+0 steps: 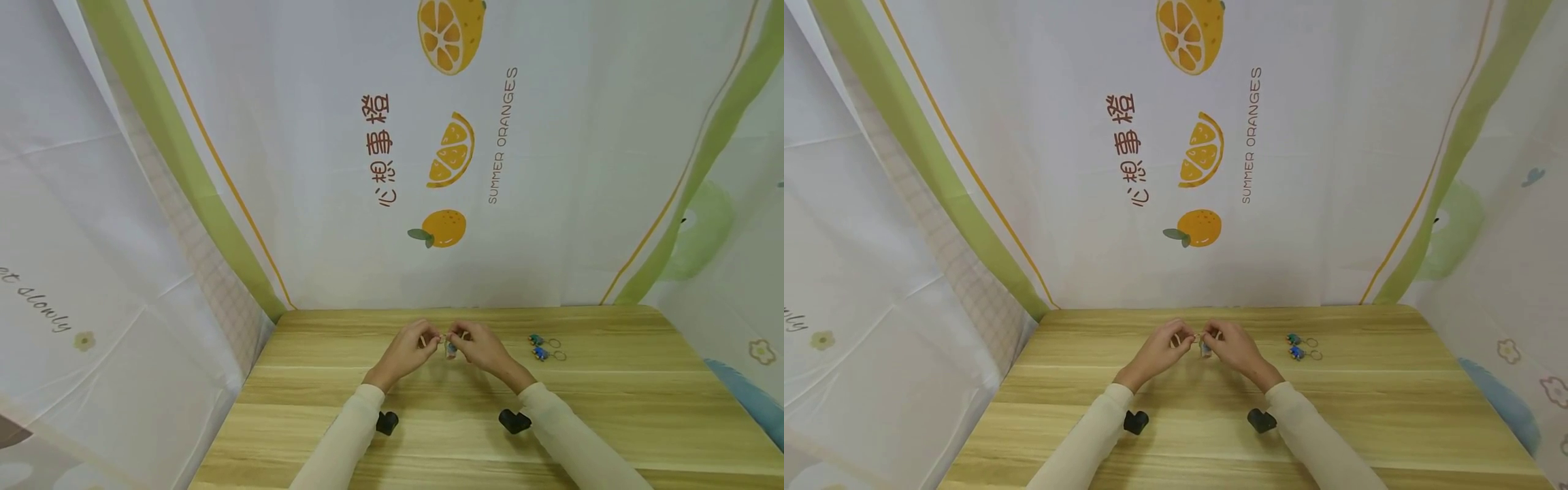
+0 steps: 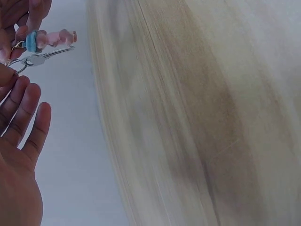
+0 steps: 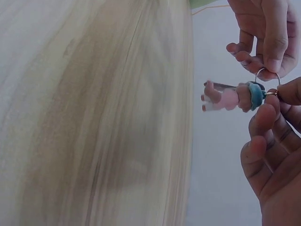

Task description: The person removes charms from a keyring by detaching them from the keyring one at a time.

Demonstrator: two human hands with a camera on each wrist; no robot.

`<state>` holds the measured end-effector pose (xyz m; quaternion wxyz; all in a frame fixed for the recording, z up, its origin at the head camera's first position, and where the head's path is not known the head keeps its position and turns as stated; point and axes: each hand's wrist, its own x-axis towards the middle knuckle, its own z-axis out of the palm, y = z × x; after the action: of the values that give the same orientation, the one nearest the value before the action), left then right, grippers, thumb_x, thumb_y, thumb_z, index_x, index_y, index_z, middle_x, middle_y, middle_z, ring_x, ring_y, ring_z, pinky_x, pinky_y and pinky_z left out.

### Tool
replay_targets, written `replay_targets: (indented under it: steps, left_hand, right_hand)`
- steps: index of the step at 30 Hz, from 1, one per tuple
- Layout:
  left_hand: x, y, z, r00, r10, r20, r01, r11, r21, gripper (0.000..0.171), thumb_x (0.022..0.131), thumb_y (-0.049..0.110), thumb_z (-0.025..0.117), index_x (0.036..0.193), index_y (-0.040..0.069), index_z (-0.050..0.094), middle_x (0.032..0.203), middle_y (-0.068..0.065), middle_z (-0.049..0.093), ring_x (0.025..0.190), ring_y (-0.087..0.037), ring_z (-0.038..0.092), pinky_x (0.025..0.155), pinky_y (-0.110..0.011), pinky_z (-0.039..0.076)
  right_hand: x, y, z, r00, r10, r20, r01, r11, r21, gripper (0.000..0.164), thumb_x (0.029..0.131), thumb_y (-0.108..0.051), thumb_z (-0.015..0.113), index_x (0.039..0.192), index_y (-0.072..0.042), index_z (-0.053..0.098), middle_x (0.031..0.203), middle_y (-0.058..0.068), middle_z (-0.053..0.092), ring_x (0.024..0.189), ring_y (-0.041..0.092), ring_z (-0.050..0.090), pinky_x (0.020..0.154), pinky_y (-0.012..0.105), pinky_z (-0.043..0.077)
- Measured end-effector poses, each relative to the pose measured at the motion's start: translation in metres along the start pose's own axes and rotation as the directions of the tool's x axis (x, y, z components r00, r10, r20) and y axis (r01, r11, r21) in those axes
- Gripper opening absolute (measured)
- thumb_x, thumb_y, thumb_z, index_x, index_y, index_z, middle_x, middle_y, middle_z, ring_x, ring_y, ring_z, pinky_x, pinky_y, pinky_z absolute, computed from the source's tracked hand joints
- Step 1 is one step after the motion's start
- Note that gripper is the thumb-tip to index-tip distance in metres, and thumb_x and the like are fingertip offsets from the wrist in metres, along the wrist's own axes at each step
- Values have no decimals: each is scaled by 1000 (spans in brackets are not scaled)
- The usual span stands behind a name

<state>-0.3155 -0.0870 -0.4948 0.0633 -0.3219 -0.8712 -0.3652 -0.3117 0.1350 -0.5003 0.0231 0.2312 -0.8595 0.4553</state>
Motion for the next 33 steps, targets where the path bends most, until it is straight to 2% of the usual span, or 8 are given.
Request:
replay_targets:
  steps: [7,14,19,23,27,33]
  left_hand:
    - [3,1,0,1000,-6,24,7,1000,-21,13,110,21,63,111,10,72,101,-1,68,87,-6,61,75,-20,53]
    - [3,5,0,999,-33,35,35,999,-40,17,111,27,61,111,13,71,103,0,68,90,-6,61,78,-21,53]
    - [3,6,1,1000,-20,19,20,1000,-11,16,111,26,61,110,14,71,101,0,68,88,-7,61,77,-22,53]
    - [3,6,2,1000,-5,0,5,1000,15,14,111,25,61,107,15,69,100,1,67,87,-7,60,78,-22,54]
    - [3,5,2,1000,2,-16,-2,1000,14,13,110,25,62,105,15,69,100,1,67,87,-8,61,79,-23,55]
    - [3,5,1,999,6,-43,-7,1000,-10,12,110,19,62,109,10,69,104,-2,69,90,-13,64,81,-25,57]
  right_hand:
    - [0,0,1,999,-49,-13,49,998,-35,11,109,-20,63,104,-15,71,91,2,72,54,10,54,48,29,50]
    - [1,0,3,997,-80,-19,78,995,-66,11,109,-18,63,105,-13,72,93,1,73,53,7,54,47,28,50]
    - [2,0,3,996,-88,-22,86,993,-85,10,108,-18,65,104,-14,72,90,-1,72,54,6,55,48,27,50]
    - [2,-2,4,994,-97,-40,92,988,-121,9,107,-19,66,102,-16,73,88,-4,72,61,4,57,56,25,50]
    - [2,-2,5,994,-85,-65,74,985,-153,9,106,-19,67,100,-17,74,88,-7,72,68,3,57,62,24,49]
    - [3,0,5,996,-36,-81,23,988,-155,13,106,-17,64,99,-13,74,85,-5,71,67,7,55,59,26,46]
